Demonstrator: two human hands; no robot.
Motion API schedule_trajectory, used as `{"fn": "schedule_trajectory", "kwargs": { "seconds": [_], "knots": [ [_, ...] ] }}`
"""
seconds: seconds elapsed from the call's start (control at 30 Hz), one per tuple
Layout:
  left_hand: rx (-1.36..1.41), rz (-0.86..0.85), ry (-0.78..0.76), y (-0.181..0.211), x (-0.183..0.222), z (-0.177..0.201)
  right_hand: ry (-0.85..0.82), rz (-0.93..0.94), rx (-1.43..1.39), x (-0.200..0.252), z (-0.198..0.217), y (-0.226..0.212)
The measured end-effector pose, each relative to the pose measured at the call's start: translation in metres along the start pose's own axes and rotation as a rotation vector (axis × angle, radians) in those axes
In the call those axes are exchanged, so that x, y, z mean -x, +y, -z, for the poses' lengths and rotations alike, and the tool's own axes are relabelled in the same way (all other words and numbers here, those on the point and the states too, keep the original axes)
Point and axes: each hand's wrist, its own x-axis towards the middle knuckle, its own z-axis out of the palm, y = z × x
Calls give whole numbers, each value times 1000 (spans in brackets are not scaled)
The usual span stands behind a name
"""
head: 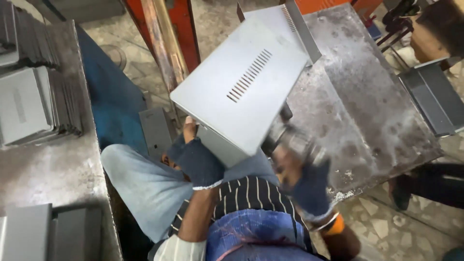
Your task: Assembling metal parts to form enclosures using a spot welder and a hammer.
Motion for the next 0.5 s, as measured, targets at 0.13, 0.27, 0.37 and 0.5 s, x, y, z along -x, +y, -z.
{"fn": "schedule_trajectory", "kwargs": {
  "seconds": [0.13, 0.27, 0.37, 0.5],
  "knots": [
    [-172, -115, -59, -1, -17, 35, -38, -168, 229, -98, 21, -1],
    [-650, -511, -271, 34, -30, 52, -304, -412, 337, -216, 31, 191],
    [-868, -780, -369, 47, -43, 51, -307, -318, 438, -299, -8, 276],
    [-1009, -952, -423, 66, -60, 44, -208, -38, 630, -343, -56, 311]
  ]
}}
